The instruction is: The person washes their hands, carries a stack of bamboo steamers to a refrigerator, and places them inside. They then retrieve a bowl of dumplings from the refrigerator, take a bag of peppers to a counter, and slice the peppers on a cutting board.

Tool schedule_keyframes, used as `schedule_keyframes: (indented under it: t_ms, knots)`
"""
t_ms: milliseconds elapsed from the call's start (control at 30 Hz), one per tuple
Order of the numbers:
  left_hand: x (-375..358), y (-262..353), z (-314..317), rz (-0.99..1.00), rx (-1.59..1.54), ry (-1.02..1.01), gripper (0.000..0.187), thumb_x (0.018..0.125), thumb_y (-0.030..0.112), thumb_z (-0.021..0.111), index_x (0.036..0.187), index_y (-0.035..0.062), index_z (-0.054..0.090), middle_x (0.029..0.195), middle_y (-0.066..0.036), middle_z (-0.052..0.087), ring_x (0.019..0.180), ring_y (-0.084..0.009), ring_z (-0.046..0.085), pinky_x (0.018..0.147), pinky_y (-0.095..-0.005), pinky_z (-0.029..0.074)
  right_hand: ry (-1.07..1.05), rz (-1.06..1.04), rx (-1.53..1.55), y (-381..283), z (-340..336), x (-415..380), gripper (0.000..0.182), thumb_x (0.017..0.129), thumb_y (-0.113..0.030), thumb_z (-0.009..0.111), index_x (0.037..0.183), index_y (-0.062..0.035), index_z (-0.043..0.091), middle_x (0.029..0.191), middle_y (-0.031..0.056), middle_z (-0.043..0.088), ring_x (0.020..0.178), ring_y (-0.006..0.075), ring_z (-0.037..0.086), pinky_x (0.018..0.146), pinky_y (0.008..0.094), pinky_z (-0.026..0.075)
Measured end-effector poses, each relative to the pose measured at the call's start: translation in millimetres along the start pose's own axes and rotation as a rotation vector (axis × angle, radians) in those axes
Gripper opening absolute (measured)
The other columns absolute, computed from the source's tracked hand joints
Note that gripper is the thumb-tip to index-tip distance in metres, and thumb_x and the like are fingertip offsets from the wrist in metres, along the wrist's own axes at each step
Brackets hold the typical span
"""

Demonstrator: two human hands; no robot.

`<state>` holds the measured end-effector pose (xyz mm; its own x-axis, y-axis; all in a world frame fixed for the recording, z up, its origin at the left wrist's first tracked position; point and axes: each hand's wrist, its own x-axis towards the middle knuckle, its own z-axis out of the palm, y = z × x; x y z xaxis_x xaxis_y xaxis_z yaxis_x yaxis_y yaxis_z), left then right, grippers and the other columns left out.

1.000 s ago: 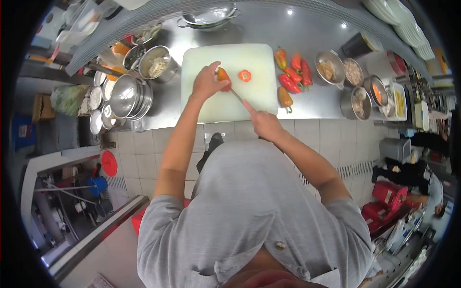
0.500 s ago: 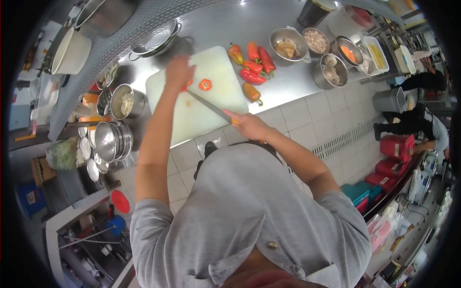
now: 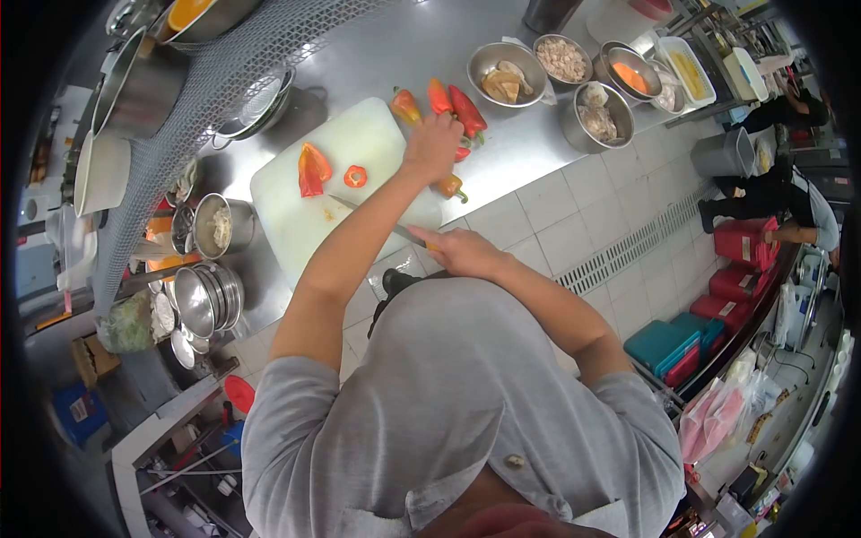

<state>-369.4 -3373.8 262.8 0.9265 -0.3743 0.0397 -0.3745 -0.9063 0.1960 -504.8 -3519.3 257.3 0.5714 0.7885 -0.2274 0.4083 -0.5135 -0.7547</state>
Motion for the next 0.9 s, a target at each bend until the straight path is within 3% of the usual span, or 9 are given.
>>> schedule_keyframes:
  t_ms: [100, 200, 300, 400, 533, 633, 667, 767, 900]
  knots:
    - [12.8, -2.4, -6.1, -0.074, -0.072, -0.082, 0.025, 0.079, 0.005, 0.066, 0.104, 0.0059, 0.065, 0.109, -0.013, 0.063, 0.11, -0.0327, 0.057, 0.092, -0.0467, 0.048, -0.006, -0.002, -0.007, 2.4, -0.8, 0.4, 0.06, 0.097, -0.018, 0.056, 0.153, -0.0244, 0.037, 0.086, 0.0179, 0.067, 0.083, 0.037, 0.066, 0.072, 0.0503, 0.053]
    - [-4.5, 13.8, 2.0, 0.125, 0.05, -0.266, 0.019, 0.081, 0.008, 0.066, 0.099, 0.007, 0.067, 0.103, -0.011, 0.063, 0.107, -0.0309, 0.057, 0.089, -0.0444, 0.047, -0.015, 0.002, -0.029, -3.4, -9.1, -0.9, 0.059, 0.097, -0.018, 0.056, 0.153, -0.0241, 0.037, 0.085, 0.0175, 0.067, 0.083, 0.0366, 0.066, 0.074, 0.0502, 0.053]
    - [-38.1, 9.9, 21.9, 0.273, 0.112, -0.277, 0.014, 0.083, 0.01, 0.064, 0.096, 0.0073, 0.068, 0.103, -0.01, 0.064, 0.103, -0.0285, 0.057, 0.088, -0.0408, 0.046, -0.048, 0.021, -0.006, -7.7, -15.1, 0.8, 0.059, 0.097, -0.018, 0.056, 0.153, -0.0236, 0.037, 0.086, 0.0175, 0.067, 0.084, 0.0363, 0.066, 0.075, 0.0497, 0.052]
    - [-40.8, 8.5, 29.1, 0.241, 0.097, -0.252, 0.017, 0.083, 0.011, 0.065, 0.099, 0.0061, 0.068, 0.106, -0.011, 0.063, 0.103, -0.0288, 0.057, 0.089, -0.0403, 0.046, -0.028, -0.023, -0.007, 0.2, -7.6, 4.3, 0.059, 0.097, -0.018, 0.056, 0.153, -0.0231, 0.037, 0.086, 0.0179, 0.067, 0.084, 0.0366, 0.065, 0.075, 0.0495, 0.052]
    - [-49.2, 12.0, 21.1, 0.073, -0.173, -0.049, 0.039, 0.077, 0.014, 0.071, 0.113, 0.0026, 0.063, 0.108, -0.015, 0.062, 0.106, -0.0349, 0.059, 0.09, -0.0439, 0.048, -0.032, 0.0, -0.034, 7.1, 2.3, 12.7, 0.06, 0.096, -0.017, 0.056, 0.153, -0.0232, 0.037, 0.088, 0.0193, 0.067, 0.083, 0.0378, 0.065, 0.075, 0.0499, 0.052]
    - [-79.8, -0.6, -44.7, -0.157, -0.456, -0.028, 0.054, 0.074, 0.018, 0.076, 0.122, 0.0014, 0.057, 0.109, -0.018, 0.06, 0.104, -0.0383, 0.062, 0.087, -0.0452, 0.051, -0.023, 0.035, -0.007, -1.6, -5.0, 15.4, 0.062, 0.096, -0.016, 0.056, 0.154, -0.0237, 0.035, 0.089, 0.0207, 0.068, 0.084, 0.039, 0.066, 0.076, 0.0503, 0.052]
    - [-100.7, -10.6, -66.9, -0.178, -0.492, 0.092, 0.052, 0.075, 0.02, 0.078, 0.119, 0.0012, 0.059, 0.107, -0.019, 0.06, 0.097, -0.0376, 0.063, 0.083, -0.0448, 0.052, -0.008, 0.066, -0.02, -8.5, -9.8, 16.3, 0.062, 0.096, -0.016, 0.056, 0.154, -0.024, 0.035, 0.089, 0.021, 0.069, 0.084, 0.0394, 0.066, 0.076, 0.0505, 0.052]
    - [-173.0, -60.4, -93.0, -0.294, -0.443, 0.268, 0.054, 0.071, 0.017, 0.084, 0.118, 0.0008, 0.061, 0.108, -0.019, 0.062, 0.095, -0.0359, 0.065, 0.083, -0.0431, 0.054, 0.037, 0.109, -0.066, -11.1, -14.5, 19.8, 0.064, 0.096, -0.015, 0.056, 0.155, -0.0244, 0.033, 0.09, 0.0216, 0.069, 0.084, 0.0406, 0.067, 0.077, 0.0504, 0.052]
    - [-258.2, -106.2, -79.1, -0.67, -0.343, 0.16, 0.051, 0.07, 0.021, 0.086, 0.113, 0.0033, 0.065, 0.106, -0.017, 0.065, 0.097, -0.0329, 0.066, 0.084, -0.04, 0.055, 0.138, 0.052, 0.02, -19.0, -13.4, 21.4, 0.067, 0.095, -0.013, 0.057, 0.156, -0.0255, 0.032, 0.09, 0.0218, 0.069, 0.083, 0.0415, 0.066, 0.076, 0.0494, 0.053]
